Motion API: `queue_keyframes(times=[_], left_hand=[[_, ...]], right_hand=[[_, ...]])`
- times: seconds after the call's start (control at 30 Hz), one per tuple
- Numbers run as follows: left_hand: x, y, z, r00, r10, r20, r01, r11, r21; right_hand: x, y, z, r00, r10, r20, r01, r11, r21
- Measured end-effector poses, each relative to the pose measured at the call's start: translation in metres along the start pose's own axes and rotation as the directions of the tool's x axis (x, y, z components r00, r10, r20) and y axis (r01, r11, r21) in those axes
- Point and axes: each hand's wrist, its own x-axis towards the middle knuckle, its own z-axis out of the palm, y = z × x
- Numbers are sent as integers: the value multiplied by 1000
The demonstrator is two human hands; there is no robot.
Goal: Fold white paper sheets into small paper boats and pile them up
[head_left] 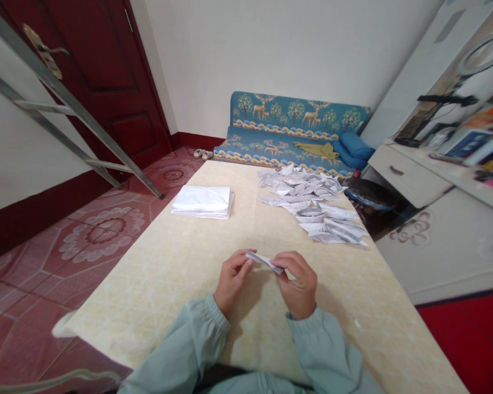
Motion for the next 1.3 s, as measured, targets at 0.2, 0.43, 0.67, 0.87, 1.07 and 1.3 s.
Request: queue_keyframes(times=[0.2, 0.43, 0.67, 0.87, 1.07, 1.3], left_hand=[[-3, 5, -16, 962, 233, 139, -270, 875, 401], [-15, 3, -12, 823, 183, 537, -468, 754, 461], [-10, 4, -6, 871, 165, 462, -436, 692, 575], [0, 2, 7, 950, 46, 309, -278, 576, 769], [5, -4, 14, 978, -7, 211, -174, 537, 825], [6, -4, 12, 968, -14, 251, -202, 555, 807]], right_hand=[[-14, 30, -1, 895, -255, 367, 396, 833, -387], [-34, 26, -7, 874, -128, 468, 326, 869, -372], [-35, 18, -6, 938, 87, 335, 46, 928, -370], [-20, 34, 6, 926, 323, 195, -200, 859, -471], [-15, 43, 12, 910, 387, 148, -272, 827, -491], [-19, 36, 16, 920, 365, 141, -254, 832, -493]])
